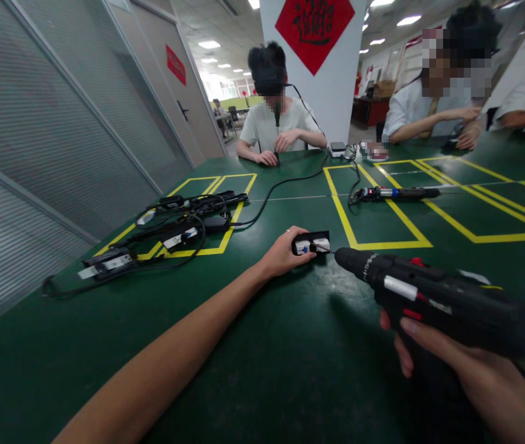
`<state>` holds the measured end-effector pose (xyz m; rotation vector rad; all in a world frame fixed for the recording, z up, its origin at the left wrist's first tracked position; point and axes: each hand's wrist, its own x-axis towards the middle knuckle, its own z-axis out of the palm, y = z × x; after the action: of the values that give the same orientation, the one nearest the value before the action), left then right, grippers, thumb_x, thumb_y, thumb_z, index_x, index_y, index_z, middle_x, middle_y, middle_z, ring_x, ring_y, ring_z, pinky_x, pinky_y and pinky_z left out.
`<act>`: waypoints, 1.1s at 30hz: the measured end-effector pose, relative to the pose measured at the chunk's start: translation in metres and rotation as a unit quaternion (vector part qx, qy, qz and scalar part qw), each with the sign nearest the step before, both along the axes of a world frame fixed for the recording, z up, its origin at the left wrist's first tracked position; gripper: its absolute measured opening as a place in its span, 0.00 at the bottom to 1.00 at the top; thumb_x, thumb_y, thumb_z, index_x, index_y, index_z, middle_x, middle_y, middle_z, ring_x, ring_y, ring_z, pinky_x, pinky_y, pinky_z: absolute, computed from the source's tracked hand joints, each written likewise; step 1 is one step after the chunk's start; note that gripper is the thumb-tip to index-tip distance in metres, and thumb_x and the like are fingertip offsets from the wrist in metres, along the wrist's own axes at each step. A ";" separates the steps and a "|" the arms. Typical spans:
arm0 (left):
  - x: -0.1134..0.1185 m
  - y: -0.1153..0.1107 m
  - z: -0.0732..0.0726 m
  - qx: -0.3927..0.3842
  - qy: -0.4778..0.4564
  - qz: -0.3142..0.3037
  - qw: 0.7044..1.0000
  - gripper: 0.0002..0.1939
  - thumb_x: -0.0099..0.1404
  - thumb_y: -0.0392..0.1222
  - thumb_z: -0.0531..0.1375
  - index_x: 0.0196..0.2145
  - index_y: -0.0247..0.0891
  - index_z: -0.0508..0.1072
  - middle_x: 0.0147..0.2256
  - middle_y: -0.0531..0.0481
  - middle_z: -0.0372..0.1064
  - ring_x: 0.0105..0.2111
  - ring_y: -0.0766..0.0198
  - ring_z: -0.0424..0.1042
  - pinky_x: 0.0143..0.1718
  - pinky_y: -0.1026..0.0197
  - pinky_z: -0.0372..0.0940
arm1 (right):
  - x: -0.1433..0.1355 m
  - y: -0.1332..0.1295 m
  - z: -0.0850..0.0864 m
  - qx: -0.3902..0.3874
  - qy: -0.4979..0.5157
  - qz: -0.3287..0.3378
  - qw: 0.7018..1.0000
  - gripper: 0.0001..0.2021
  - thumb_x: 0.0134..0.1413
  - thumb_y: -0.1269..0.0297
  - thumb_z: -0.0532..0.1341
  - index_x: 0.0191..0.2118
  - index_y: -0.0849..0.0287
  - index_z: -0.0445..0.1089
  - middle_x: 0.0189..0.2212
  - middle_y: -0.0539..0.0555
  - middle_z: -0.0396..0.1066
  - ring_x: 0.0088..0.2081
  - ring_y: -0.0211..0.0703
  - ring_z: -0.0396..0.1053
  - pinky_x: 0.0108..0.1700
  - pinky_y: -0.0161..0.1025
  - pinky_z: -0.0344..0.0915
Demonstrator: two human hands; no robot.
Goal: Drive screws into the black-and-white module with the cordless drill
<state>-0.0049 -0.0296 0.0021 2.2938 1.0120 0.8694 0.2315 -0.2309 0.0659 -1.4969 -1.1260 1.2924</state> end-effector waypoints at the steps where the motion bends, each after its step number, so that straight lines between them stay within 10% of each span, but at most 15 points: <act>1: 0.000 0.000 0.000 0.000 0.001 0.001 1.000 0.24 0.55 0.48 0.62 0.48 0.36 0.65 0.43 0.44 0.66 0.42 0.58 0.67 0.45 0.54 0.63 | -0.001 0.002 -0.001 0.001 0.014 -0.012 1.000 0.18 0.47 0.52 0.64 0.44 0.53 0.72 0.29 0.52 0.78 0.19 0.45 0.72 0.25 0.44 0.72; 13: 0.000 0.000 0.001 -0.001 0.002 0.003 1.000 0.25 0.54 0.48 0.62 0.48 0.37 0.65 0.44 0.44 0.65 0.43 0.57 0.66 0.47 0.53 0.63 | 0.005 -0.007 0.009 -0.022 -0.081 0.029 0.996 0.15 0.56 0.49 0.55 0.32 0.51 0.74 0.21 0.49 0.74 0.29 0.45 0.73 0.33 0.36 0.66; 33: 0.000 -0.001 0.001 -0.008 0.002 0.002 1.000 0.25 0.54 0.48 0.62 0.49 0.38 0.64 0.44 0.44 0.65 0.45 0.56 0.66 0.48 0.52 0.62 | -0.003 0.004 -0.001 0.019 -0.001 -0.012 1.000 0.15 0.48 0.50 0.61 0.37 0.54 0.73 0.20 0.51 0.74 0.18 0.45 0.70 0.22 0.41 0.69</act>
<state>-0.0051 -0.0303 0.0029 2.2828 1.0230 0.8557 0.2282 -0.2271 0.0647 -1.4799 -1.1246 1.2454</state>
